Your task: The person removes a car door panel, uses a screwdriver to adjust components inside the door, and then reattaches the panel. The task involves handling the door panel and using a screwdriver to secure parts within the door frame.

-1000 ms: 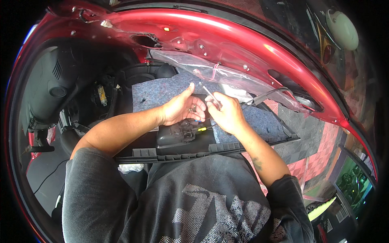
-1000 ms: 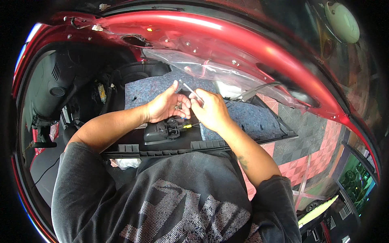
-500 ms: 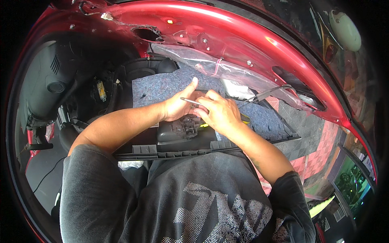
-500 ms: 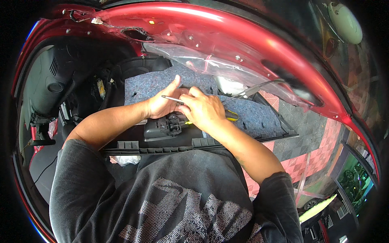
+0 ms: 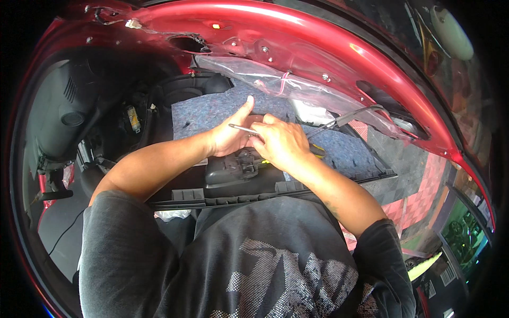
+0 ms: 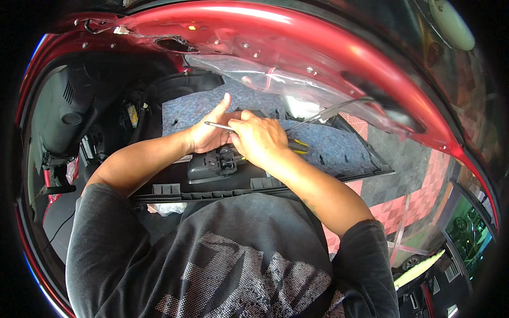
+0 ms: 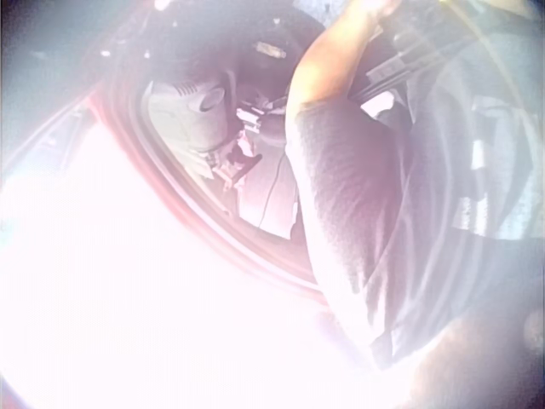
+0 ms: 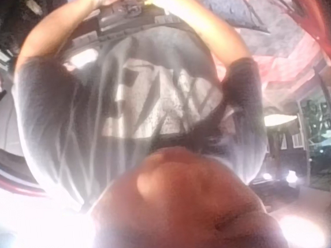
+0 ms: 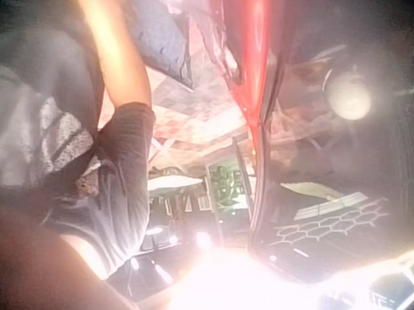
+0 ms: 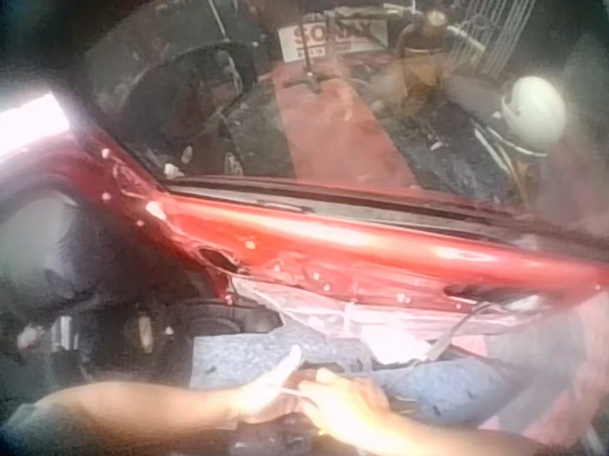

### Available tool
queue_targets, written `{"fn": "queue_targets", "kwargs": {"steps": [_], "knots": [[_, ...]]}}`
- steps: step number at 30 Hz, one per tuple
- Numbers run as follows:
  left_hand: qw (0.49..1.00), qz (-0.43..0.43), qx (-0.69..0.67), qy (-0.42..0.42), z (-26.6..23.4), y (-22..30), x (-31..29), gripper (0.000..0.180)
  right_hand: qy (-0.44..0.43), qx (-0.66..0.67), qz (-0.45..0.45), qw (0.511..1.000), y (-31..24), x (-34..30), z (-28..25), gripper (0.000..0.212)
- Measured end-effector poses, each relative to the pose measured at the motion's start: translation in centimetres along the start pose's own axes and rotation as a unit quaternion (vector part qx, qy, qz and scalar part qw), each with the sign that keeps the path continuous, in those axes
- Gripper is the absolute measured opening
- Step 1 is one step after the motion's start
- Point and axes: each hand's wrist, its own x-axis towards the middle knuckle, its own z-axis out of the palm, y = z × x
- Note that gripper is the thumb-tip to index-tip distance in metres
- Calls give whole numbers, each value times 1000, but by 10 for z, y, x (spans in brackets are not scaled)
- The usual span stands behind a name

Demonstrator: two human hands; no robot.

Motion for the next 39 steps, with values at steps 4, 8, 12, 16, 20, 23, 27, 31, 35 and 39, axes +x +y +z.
{"fn": "queue_targets", "kwargs": {"steps": [4, 8, 12, 16, 20, 23, 27, 31, 35, 39], "knots": [[1000, 4, 12, -3, 2, 2, -2, 112, -5, -11, 4, 1000, 0, 0, 0, 20], [1000, 9, 13, -4, 4, 2, -2, 111, -6, -2, -5, 1000, 2, -1, 1, 24], [1000, 13, 18, -5, 7, 2, -4, 112, -2, -8, -6, 1000, 2, -3, 3, 26], [1000, 9, 12, -12, 3, 0, -1, 112, -9, 0, 0, 1000, 1, -4, 2, 26], [1000, 8, 9, -3, 3, -1, -3, 112, -7, -18, -2, 1000, -1, -4, 2, 26], [1000, 10, 10, 8, 3, -1, -3, 111, 5, -11, -12, 1000, 2, -4, 6, 26], [1000, 13, 13, -3, 1, -1, -3, 108, 12, 6, -20, 1000, 2, -4, 5, 25], [1000, 7, 15, 2, 3, 2, -6, 106, 21, 30, -26, 999, 2, -5, 4, 22], [1000, 11, 15, 11, 2, -3, -3, 104, 18, 45, -28, 998, 2, -8, 0, 19], [999, 6, 26, 26, -1, -7, -2, 98, 76, 52, -37, 995, 5, -17, -8, 17]]}}
